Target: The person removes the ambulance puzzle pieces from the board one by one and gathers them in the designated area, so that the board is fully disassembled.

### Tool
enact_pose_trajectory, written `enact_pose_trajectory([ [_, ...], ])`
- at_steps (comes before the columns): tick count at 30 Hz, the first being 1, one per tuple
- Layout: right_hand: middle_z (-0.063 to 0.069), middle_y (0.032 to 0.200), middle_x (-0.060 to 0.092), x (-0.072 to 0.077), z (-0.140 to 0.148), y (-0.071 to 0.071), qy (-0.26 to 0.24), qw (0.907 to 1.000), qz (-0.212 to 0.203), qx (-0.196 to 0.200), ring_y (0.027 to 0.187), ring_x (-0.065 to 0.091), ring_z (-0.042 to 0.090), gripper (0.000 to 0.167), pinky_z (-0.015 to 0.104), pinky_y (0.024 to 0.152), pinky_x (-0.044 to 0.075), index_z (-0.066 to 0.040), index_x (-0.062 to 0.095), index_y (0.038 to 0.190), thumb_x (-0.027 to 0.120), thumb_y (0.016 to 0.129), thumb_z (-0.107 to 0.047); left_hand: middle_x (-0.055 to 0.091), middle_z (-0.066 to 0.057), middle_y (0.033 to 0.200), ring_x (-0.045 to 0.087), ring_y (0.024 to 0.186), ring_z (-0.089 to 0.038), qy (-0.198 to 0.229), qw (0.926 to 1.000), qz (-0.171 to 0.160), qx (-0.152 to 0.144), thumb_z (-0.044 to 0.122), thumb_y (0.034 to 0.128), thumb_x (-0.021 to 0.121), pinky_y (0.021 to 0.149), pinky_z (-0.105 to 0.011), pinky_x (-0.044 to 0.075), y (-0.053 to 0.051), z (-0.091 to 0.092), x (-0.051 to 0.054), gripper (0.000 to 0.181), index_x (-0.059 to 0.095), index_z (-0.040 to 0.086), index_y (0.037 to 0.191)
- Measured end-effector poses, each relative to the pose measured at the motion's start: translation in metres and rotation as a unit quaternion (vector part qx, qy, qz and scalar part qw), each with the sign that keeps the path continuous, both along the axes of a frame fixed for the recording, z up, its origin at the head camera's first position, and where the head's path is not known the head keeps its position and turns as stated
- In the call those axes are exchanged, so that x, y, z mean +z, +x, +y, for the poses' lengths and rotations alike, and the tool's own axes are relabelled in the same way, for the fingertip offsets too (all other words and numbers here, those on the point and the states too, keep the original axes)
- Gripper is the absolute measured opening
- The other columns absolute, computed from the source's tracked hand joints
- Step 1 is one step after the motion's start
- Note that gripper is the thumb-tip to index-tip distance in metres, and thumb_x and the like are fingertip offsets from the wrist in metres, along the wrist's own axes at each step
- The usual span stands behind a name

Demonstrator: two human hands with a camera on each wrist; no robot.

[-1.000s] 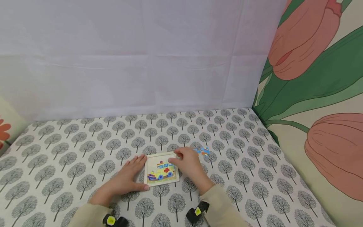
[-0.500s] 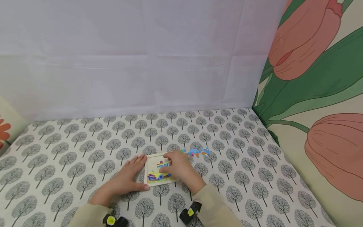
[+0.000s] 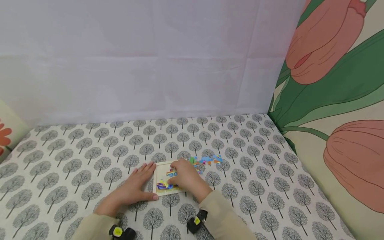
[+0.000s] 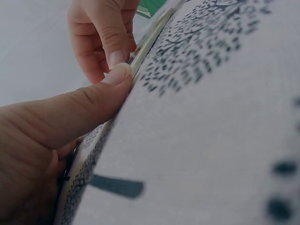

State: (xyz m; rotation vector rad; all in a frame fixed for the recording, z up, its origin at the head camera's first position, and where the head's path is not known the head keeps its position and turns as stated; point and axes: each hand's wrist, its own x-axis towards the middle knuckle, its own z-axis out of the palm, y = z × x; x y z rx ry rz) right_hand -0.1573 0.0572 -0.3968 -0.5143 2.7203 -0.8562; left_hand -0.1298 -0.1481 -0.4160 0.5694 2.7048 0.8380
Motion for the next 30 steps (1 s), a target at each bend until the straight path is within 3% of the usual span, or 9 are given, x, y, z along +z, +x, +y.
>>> enact_pose_trajectory([
  [5,0.003,0.091,0.058,0.004,-0.002,-0.002,0.015,0.9998,0.006,0.007,0.078,0.050,0.014,0.038,0.028,0.070,0.044,-0.004,0.066,0.105,0.079,0.072,-0.020,0.014,-0.018,0.153,0.006,0.141,-0.039,-0.001,1.0000,0.002,-0.003,0.052,0.0675,0.074,0.113,-0.055,0.003,-0.001,0.000,0.000,0.110,0.019,-0.002,0.146],
  [11,0.000,0.078,0.054,0.008,-0.006,-0.008,0.025,0.9993,-0.021,0.018,0.067,0.047,0.014,0.027,0.025,0.059,0.041,-0.006,0.062,0.089,0.080,0.070,-0.015,0.014,-0.018,0.153,0.006,0.141,-0.039,0.001,1.0000,0.000,-0.001,0.050,0.0676,0.075,0.113,-0.055,0.003,-0.001,0.001,0.002,0.109,0.019,-0.002,0.146],
  [15,-0.001,0.072,0.053,0.009,-0.010,-0.015,0.041,0.9981,-0.043,0.017,0.062,0.046,0.014,0.028,0.025,0.054,0.040,-0.009,0.056,0.080,0.082,0.068,-0.014,0.014,-0.019,0.153,0.006,0.141,-0.039,0.000,1.0000,-0.001,-0.001,0.050,0.0677,0.075,0.112,-0.056,0.003,-0.001,0.001,0.002,0.109,0.020,-0.002,0.146],
  [22,-0.002,0.073,0.052,0.013,-0.015,-0.018,0.099,0.9936,-0.048,0.026,0.065,0.046,0.013,0.032,0.024,0.057,0.040,-0.013,0.053,0.080,0.082,0.069,-0.020,0.014,-0.020,0.153,0.006,0.140,-0.040,0.000,1.0000,-0.004,0.000,0.050,0.0682,0.075,0.112,-0.056,0.003,0.000,0.000,0.004,0.109,0.019,-0.002,0.146],
  [30,-0.002,0.074,0.051,0.014,-0.015,-0.016,0.101,0.9937,-0.045,0.022,0.067,0.046,0.013,0.034,0.024,0.058,0.040,-0.013,0.052,0.081,0.082,0.068,-0.020,0.014,-0.020,0.153,0.006,0.140,-0.040,0.000,1.0000,-0.005,-0.001,0.051,0.0680,0.075,0.112,-0.057,0.003,0.000,0.000,0.003,0.110,0.019,-0.003,0.146],
])
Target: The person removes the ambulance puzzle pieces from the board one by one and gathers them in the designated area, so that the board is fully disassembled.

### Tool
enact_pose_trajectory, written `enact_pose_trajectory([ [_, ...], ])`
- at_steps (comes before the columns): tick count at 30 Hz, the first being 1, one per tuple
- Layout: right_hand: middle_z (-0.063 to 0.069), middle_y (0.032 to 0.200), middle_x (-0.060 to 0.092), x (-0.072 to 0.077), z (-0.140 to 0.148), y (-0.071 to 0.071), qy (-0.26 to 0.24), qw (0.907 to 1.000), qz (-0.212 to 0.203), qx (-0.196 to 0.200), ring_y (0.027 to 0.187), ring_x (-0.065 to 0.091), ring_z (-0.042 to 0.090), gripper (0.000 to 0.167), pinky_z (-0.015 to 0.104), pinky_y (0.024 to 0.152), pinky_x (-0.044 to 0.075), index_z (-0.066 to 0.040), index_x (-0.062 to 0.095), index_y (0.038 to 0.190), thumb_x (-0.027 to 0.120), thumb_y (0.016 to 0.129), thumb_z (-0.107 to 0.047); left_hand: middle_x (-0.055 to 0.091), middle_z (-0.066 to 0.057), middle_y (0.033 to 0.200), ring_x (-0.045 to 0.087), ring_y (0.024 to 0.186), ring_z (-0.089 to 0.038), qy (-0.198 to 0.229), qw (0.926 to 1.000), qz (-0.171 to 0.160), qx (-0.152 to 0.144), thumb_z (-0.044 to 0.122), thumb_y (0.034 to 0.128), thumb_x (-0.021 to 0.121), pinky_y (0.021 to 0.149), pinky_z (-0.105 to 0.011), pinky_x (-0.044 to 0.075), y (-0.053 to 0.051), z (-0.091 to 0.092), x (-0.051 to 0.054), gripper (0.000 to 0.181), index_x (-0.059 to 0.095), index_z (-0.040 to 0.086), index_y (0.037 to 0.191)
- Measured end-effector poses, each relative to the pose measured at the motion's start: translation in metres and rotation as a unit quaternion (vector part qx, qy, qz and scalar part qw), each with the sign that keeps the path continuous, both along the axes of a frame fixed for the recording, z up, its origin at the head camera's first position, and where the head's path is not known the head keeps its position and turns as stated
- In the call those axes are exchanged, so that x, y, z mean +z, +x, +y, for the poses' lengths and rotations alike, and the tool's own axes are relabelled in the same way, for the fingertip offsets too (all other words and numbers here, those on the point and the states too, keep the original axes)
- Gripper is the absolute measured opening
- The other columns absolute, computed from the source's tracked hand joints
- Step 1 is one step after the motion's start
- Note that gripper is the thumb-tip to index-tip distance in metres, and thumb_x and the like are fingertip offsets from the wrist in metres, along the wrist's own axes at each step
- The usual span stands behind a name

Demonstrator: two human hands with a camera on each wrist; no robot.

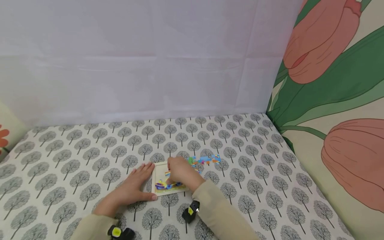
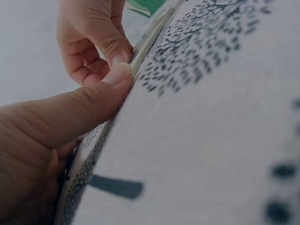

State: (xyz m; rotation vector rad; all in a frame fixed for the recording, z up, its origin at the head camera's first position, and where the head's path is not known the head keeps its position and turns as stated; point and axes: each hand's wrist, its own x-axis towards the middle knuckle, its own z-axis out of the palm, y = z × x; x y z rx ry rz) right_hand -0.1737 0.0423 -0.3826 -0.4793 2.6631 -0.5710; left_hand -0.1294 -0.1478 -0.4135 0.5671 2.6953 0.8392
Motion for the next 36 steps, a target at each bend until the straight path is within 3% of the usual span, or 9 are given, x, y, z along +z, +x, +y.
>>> enact_pose_trajectory([
  [11,-0.002,0.082,0.048,-0.007,0.004,0.005,-0.038,0.9991,0.018,-0.011,0.074,0.046,0.014,0.037,0.027,0.064,0.041,-0.014,0.049,0.087,0.082,0.070,-0.021,0.014,-0.020,0.153,0.006,0.140,-0.040,0.002,1.0000,0.003,0.000,0.051,0.0685,0.075,0.112,-0.057,0.003,-0.001,-0.001,-0.001,0.109,0.019,-0.003,0.146],
  [19,0.000,0.076,0.048,-0.012,0.010,0.011,-0.108,0.9937,0.015,-0.026,0.066,0.045,0.014,0.039,0.025,0.056,0.038,-0.015,0.044,0.087,0.079,0.072,-0.015,0.014,-0.020,0.153,0.006,0.140,-0.040,-0.001,1.0000,0.000,0.001,0.052,0.0680,0.074,0.112,-0.057,0.003,-0.001,-0.001,-0.001,0.110,0.019,-0.002,0.146],
  [29,0.000,0.065,0.055,-0.022,0.016,0.019,-0.210,0.9767,0.002,-0.044,0.051,0.047,0.010,0.036,0.023,0.046,0.041,-0.016,0.042,0.089,0.074,0.075,-0.008,0.013,-0.019,0.153,0.005,0.141,-0.040,-0.004,1.0000,0.001,-0.002,0.053,0.0682,0.074,0.112,-0.057,0.002,-0.001,0.000,0.000,0.110,0.018,-0.001,0.146],
  [36,-0.003,0.053,0.048,-0.030,0.021,0.018,-0.262,0.9628,-0.013,-0.065,0.043,0.039,0.009,0.026,0.021,0.043,0.034,-0.018,0.045,0.091,0.069,0.082,-0.013,0.014,-0.019,0.153,0.006,0.141,-0.040,-0.005,1.0000,0.005,0.000,0.052,0.0675,0.074,0.112,-0.057,0.003,-0.001,0.000,-0.001,0.110,0.018,-0.001,0.146],
])
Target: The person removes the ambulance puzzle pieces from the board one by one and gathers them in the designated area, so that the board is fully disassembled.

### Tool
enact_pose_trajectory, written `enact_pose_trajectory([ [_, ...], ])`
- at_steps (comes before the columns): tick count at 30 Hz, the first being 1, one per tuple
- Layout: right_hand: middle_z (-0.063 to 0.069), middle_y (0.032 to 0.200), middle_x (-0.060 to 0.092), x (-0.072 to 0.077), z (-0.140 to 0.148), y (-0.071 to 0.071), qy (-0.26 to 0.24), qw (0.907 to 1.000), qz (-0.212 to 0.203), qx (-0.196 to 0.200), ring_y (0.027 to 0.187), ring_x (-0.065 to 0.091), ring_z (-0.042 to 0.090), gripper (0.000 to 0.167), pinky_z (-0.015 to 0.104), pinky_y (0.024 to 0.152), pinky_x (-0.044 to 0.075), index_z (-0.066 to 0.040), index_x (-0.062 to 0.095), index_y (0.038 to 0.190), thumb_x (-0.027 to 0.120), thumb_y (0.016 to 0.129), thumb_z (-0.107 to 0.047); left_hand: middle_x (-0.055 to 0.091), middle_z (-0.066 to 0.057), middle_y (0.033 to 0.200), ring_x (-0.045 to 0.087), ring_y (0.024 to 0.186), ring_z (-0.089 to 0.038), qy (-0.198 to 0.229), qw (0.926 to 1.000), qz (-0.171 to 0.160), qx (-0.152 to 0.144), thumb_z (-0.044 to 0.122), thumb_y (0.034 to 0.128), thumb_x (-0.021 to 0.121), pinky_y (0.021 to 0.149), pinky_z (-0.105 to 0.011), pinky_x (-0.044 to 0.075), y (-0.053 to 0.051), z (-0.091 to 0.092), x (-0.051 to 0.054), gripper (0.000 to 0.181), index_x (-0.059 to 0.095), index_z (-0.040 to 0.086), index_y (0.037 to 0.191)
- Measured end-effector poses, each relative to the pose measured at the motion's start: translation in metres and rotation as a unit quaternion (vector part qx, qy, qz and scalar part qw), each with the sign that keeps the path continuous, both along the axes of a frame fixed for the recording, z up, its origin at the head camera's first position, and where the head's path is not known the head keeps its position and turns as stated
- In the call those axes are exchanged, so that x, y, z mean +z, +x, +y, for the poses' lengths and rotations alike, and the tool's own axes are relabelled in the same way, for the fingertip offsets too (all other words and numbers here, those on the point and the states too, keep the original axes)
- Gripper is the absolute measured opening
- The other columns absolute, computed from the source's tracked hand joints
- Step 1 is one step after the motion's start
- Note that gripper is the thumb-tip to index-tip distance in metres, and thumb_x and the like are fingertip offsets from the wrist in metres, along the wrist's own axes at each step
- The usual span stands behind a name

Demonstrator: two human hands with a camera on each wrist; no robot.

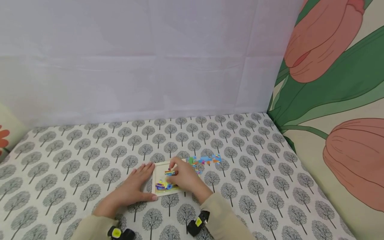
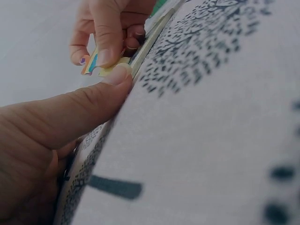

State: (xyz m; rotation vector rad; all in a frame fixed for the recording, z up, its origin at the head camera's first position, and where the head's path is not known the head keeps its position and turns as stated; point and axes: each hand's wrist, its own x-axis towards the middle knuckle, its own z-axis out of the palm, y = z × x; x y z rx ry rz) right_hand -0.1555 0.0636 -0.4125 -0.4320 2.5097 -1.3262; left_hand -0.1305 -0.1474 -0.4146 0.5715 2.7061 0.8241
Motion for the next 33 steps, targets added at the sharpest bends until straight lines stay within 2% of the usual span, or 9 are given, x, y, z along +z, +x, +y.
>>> enact_pose_trajectory([
  [5,-0.003,0.053,0.048,-0.005,0.002,-0.001,-0.075,0.9960,-0.031,-0.037,0.044,0.041,0.009,0.019,0.021,0.044,0.035,-0.015,0.049,0.093,0.066,0.086,-0.015,0.014,-0.019,0.153,0.006,0.141,-0.039,0.000,1.0000,0.002,0.003,0.053,0.0671,0.074,0.112,-0.056,0.002,0.000,0.000,-0.001,0.111,0.018,-0.001,0.146],
  [9,-0.003,0.061,0.054,-0.005,0.003,-0.003,-0.143,0.9849,-0.062,-0.075,0.051,0.048,0.010,0.018,0.022,0.049,0.040,-0.009,0.052,0.093,0.067,0.084,-0.013,0.014,-0.019,0.153,0.006,0.141,-0.039,0.003,1.0000,0.002,0.003,0.053,0.0668,0.074,0.112,-0.057,0.002,0.000,0.001,0.000,0.111,0.019,-0.001,0.146],
  [14,-0.003,0.063,0.055,0.000,0.009,-0.005,-0.190,0.9744,-0.060,-0.103,0.051,0.044,0.010,0.015,0.021,0.048,0.039,-0.004,0.056,0.095,0.066,0.084,-0.009,0.014,-0.019,0.153,0.005,0.141,-0.039,0.004,1.0000,-0.001,0.004,0.052,0.0666,0.075,0.112,-0.056,0.002,0.000,0.001,0.000,0.111,0.019,-0.001,0.146],
  [18,-0.002,0.066,0.059,0.003,0.016,-0.005,-0.223,0.9664,-0.069,-0.108,0.056,0.050,0.011,0.015,0.023,0.054,0.046,-0.001,0.057,0.097,0.065,0.085,-0.006,0.013,-0.019,0.153,0.005,0.141,-0.039,0.000,1.0000,-0.001,0.004,0.052,0.0665,0.075,0.112,-0.056,0.002,0.000,0.001,0.000,0.111,0.018,-0.001,0.146],
  [23,0.000,0.071,0.062,0.008,0.027,-0.003,-0.235,0.9617,-0.072,-0.120,0.060,0.056,0.012,0.017,0.028,0.060,0.053,0.001,0.058,0.100,0.065,0.085,-0.005,0.013,-0.019,0.153,0.005,0.141,-0.039,0.001,1.0000,-0.002,0.003,0.051,0.0665,0.076,0.112,-0.056,0.002,0.000,0.001,0.002,0.111,0.018,-0.002,0.146],
  [31,0.001,0.072,0.061,0.010,0.045,0.001,-0.234,0.9519,-0.089,-0.177,0.061,0.056,0.011,0.016,0.022,0.056,0.051,0.001,0.060,0.097,0.066,0.082,0.000,0.013,-0.020,0.153,0.006,0.140,-0.040,0.002,1.0000,0.001,0.002,0.050,0.0663,0.076,0.112,-0.056,0.002,0.001,0.001,0.002,0.111,0.018,-0.003,0.146],
  [33,0.001,0.072,0.062,0.008,0.051,0.002,-0.228,0.9522,-0.088,-0.183,0.061,0.056,0.011,0.016,0.022,0.055,0.051,0.002,0.061,0.097,0.066,0.082,0.000,0.013,-0.020,0.153,0.006,0.140,-0.040,0.003,1.0000,0.003,0.002,0.050,0.0664,0.076,0.112,-0.056,0.003,0.001,0.001,0.001,0.111,0.019,-0.003,0.146],
])
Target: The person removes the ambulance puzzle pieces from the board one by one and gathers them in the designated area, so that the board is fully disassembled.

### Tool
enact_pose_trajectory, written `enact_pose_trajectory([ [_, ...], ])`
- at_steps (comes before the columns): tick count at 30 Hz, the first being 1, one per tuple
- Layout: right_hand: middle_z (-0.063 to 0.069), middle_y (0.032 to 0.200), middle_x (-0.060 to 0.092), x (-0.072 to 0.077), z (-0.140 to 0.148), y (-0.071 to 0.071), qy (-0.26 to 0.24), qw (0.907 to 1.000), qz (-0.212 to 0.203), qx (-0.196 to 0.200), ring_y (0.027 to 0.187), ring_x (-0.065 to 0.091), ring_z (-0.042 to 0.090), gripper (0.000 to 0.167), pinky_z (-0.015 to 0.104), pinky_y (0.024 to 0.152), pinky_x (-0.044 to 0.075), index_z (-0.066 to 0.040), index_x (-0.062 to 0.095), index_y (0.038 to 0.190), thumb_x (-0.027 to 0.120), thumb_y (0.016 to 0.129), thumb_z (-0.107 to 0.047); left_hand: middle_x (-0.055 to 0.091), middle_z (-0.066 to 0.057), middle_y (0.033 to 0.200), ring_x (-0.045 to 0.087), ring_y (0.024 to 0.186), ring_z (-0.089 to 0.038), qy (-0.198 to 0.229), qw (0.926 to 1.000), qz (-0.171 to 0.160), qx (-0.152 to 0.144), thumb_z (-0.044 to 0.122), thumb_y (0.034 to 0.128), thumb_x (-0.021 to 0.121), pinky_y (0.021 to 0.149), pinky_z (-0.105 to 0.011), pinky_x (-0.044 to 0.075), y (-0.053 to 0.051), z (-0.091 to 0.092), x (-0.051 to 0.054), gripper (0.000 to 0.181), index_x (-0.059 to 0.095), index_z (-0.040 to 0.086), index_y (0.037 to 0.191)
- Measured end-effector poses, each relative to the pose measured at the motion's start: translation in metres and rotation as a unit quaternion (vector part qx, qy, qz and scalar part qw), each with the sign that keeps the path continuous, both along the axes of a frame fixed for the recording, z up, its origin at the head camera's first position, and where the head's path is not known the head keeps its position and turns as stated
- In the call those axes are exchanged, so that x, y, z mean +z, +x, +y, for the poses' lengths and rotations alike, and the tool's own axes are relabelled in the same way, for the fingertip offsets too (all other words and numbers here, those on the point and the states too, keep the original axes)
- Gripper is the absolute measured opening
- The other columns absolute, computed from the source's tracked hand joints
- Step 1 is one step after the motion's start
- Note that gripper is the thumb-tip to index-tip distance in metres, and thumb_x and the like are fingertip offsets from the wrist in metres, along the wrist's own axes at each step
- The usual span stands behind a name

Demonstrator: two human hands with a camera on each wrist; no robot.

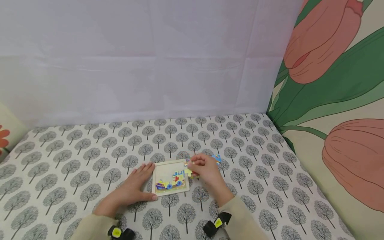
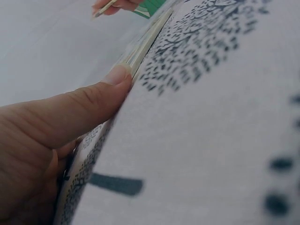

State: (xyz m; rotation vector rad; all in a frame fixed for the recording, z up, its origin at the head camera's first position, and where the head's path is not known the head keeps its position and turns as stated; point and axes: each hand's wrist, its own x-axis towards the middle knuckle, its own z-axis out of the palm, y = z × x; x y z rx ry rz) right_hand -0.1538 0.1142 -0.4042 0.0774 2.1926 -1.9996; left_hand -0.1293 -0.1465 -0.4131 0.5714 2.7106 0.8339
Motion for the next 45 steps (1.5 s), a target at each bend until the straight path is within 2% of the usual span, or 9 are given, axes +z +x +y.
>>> enact_pose_trajectory([
  [10,0.003,0.071,0.060,-0.006,0.023,0.001,0.019,0.9993,-0.016,-0.029,0.060,0.056,0.012,0.019,0.022,0.055,0.051,0.002,0.061,0.098,0.067,0.081,-0.001,0.013,-0.019,0.153,0.005,0.141,-0.039,-0.003,1.0000,0.000,0.001,0.051,0.0658,0.076,0.112,-0.056,0.002,-0.001,0.000,-0.002,0.112,0.018,-0.002,0.146],
  [17,0.002,0.069,0.061,-0.010,0.035,-0.001,0.055,0.9973,-0.018,-0.045,0.053,0.054,0.010,0.018,0.021,0.051,0.051,0.004,0.061,0.097,0.068,0.080,-0.001,0.013,-0.019,0.153,0.006,0.140,-0.039,-0.002,1.0000,0.002,0.002,0.051,0.0659,0.076,0.112,-0.056,0.002,-0.001,0.000,-0.001,0.112,0.019,-0.002,0.146],
  [24,0.002,0.068,0.060,-0.015,0.039,-0.002,0.089,0.9937,-0.029,-0.061,0.055,0.054,0.010,0.015,0.020,0.051,0.049,0.002,0.062,0.092,0.068,0.079,0.000,0.013,-0.019,0.153,0.005,0.141,-0.039,-0.003,1.0000,-0.003,0.003,0.051,0.0658,0.076,0.112,-0.056,0.002,-0.001,0.000,0.000,0.112,0.018,-0.002,0.146],
  [28,0.004,0.069,0.060,-0.017,0.039,-0.002,0.100,0.9928,-0.021,-0.062,0.057,0.055,0.011,0.013,0.023,0.052,0.050,0.001,0.064,0.091,0.069,0.079,0.000,0.014,-0.019,0.153,0.006,0.141,-0.039,-0.002,1.0000,-0.002,0.002,0.051,0.0658,0.076,0.112,-0.056,0.002,-0.001,0.000,0.000,0.112,0.019,-0.002,0.146],
  [31,0.005,0.070,0.061,-0.018,0.039,-0.002,0.127,0.9902,-0.010,-0.058,0.057,0.056,0.013,0.013,0.025,0.054,0.051,-0.001,0.065,0.091,0.070,0.079,-0.002,0.014,-0.019,0.153,0.006,0.141,-0.039,-0.002,1.0000,-0.002,0.002,0.051,0.0657,0.076,0.112,-0.056,0.003,-0.001,0.000,0.000,0.112,0.019,-0.002,0.146],
  [34,0.004,0.069,0.061,-0.018,0.040,-0.002,0.186,0.9812,0.009,-0.052,0.056,0.056,0.013,0.013,0.026,0.053,0.050,-0.004,0.067,0.090,0.071,0.079,-0.007,0.014,-0.019,0.153,0.006,0.141,-0.039,-0.004,1.0000,0.000,0.002,0.052,0.0656,0.075,0.112,-0.056,0.003,-0.001,0.000,0.000,0.112,0.019,-0.002,0.146],
  [39,0.002,0.072,0.060,-0.014,0.038,-0.002,0.295,0.9535,0.042,-0.043,0.060,0.053,0.014,0.014,0.026,0.052,0.044,-0.009,0.069,0.089,0.073,0.077,-0.015,0.014,-0.018,0.153,0.006,0.141,-0.039,-0.005,1.0000,0.000,0.003,0.052,0.0657,0.075,0.112,-0.056,0.002,0.000,0.000,0.001,0.112,0.018,-0.001,0.146],
  [45,0.003,0.075,0.061,-0.010,0.034,-0.002,0.342,0.9378,0.047,-0.042,0.065,0.053,0.014,0.018,0.026,0.054,0.044,-0.007,0.067,0.089,0.075,0.077,-0.017,0.013,-0.018,0.153,0.006,0.141,-0.038,-0.006,1.0000,-0.003,0.005,0.052,0.0659,0.075,0.112,-0.056,0.002,0.000,0.000,0.001,0.112,0.018,-0.001,0.146],
])
